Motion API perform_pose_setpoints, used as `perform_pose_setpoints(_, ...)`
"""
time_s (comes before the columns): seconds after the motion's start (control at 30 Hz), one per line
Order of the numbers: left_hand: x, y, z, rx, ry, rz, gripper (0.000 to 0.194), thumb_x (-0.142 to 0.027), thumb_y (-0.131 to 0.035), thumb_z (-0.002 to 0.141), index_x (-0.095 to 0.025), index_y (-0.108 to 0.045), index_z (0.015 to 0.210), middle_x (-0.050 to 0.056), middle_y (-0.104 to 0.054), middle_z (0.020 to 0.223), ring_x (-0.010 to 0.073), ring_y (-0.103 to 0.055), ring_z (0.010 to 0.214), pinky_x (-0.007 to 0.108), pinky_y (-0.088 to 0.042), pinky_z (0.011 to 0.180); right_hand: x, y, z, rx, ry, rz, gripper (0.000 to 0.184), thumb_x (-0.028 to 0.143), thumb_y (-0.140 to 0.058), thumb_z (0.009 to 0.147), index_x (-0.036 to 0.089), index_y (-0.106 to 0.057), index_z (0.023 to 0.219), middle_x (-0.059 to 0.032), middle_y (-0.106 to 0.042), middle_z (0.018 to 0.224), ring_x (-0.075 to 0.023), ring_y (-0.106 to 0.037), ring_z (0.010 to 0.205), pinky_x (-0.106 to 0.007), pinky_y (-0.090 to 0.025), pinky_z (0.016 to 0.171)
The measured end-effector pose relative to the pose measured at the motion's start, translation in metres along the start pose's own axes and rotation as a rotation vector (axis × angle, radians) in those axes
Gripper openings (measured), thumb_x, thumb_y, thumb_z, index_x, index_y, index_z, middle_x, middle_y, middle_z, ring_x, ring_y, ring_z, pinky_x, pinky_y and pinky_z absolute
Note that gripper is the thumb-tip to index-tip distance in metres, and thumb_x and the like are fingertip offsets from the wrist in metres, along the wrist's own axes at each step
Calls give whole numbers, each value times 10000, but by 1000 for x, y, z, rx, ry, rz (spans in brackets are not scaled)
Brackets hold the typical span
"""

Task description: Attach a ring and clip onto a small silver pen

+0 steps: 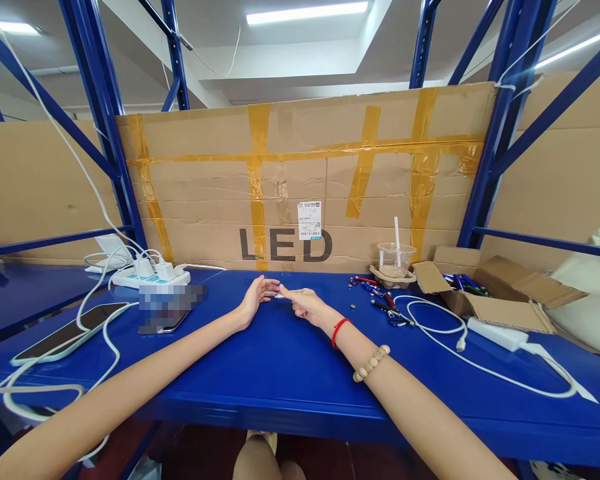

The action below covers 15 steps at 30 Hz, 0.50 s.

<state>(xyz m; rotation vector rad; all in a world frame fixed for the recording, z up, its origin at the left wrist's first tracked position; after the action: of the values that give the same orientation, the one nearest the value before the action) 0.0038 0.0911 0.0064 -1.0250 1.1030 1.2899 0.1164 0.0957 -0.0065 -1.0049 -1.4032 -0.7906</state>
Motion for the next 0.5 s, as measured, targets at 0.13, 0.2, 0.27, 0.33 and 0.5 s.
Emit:
perform_pose_setpoints(0.13,-5,-3,-3,22,-66,119,397,-434,-280,793,-172,-560,893,51,-595,900,197,-532,874,324,-373,793,0,-3,-2,17,4,-10,380,430,-656,610,170,-379,609,114,-198,442,-3,-120,361,-160,-67,340)
perform_pose_setpoints(0.2,-12,-9,-8,79,-157,241,315,-422,-377,772,-197,-566,885,36,-591,935,200,-515,913,319,-363,825,0,-5,-4,25,15,-52,348,425,-616,656,169,-381,630,108,-220,448,-4,-134,359,-159,-71,342)
perform_pose_setpoints(0.27,-18,-17,-16,157,-239,368,289,-427,-427,761,-223,-572,904,27,-586,980,208,-492,962,329,-329,879,0,-7,-6,27,33,-119,336,412,-581,689,170,-358,620,101,-236,458,-4,-150,360,-159,-76,346)
perform_pose_setpoints(0.33,-18,-23,-21,217,-265,433,335,-447,-417,773,-247,-544,1009,30,-564,1059,221,-463,1028,360,-273,938,1,-11,-8,46,63,-178,346,426,-542,713,175,-329,608,96,-236,470,-5,-151,364,-160,-78,352)
perform_pose_setpoints(0.5,-13,-26,-23,303,-267,359,506,-474,-395,787,-249,-361,1238,38,-333,1326,218,-255,1233,378,-146,1025,0,-17,-8,44,65,-288,389,570,-370,751,190,-346,673,88,-248,484,-26,-155,364,-172,-108,374)
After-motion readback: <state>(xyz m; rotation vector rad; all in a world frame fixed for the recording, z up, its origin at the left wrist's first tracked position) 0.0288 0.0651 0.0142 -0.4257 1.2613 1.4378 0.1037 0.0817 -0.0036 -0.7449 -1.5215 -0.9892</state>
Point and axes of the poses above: each hand's wrist, its own z-axis towards the middle knuckle, its own y-axis out of the back of the hand, x = y × z, the point moved 7 cm from there along z, towards the middle knuckle
